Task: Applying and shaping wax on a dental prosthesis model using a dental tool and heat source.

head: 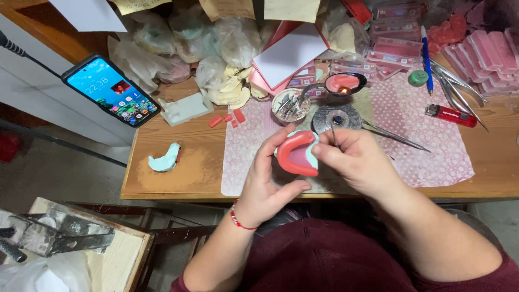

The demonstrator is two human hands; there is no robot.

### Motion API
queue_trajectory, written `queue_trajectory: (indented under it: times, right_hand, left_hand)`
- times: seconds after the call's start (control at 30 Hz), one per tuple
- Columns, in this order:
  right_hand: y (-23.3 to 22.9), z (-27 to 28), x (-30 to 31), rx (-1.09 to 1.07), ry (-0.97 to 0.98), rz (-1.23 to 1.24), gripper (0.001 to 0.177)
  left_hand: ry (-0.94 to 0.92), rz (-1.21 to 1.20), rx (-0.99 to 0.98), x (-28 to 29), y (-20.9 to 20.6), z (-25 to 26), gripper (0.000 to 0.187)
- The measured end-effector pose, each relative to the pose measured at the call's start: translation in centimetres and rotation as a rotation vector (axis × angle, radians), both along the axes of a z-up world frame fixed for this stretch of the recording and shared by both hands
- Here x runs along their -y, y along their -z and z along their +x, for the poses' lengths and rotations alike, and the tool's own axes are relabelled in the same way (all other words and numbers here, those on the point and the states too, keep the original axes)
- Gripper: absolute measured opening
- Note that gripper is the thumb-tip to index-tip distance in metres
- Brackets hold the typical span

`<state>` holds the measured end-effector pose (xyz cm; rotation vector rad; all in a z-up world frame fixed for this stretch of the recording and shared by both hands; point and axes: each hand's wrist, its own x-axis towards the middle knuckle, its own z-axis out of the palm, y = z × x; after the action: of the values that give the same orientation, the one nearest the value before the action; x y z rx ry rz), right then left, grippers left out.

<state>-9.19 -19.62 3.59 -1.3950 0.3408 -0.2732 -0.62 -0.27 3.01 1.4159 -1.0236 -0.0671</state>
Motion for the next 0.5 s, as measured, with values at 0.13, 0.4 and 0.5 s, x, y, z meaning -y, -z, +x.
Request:
queue_trajectory:
  times: [0.13,0.4,0.5]
  right_hand:
    - [-2.4,0.6,0.8,-0.058,-0.191,-0.39,0.011]
    - [-6.1,1.1,0.3,-0.125,-0.305,-0.673,0.018]
    - [-5.1,-0.1,0.3,0.128,-0.169,-0.788,0.026]
  left_hand:
    - [0.092,0.052,-0.103,-1.0,-0.4,1.6,0.086]
    - [0.194,0.152,-0.176,-0.5,-0.8,1.7,0.084]
    - [0.011,0.14,-0.266,-0.5,0.4,1.9,0.089]
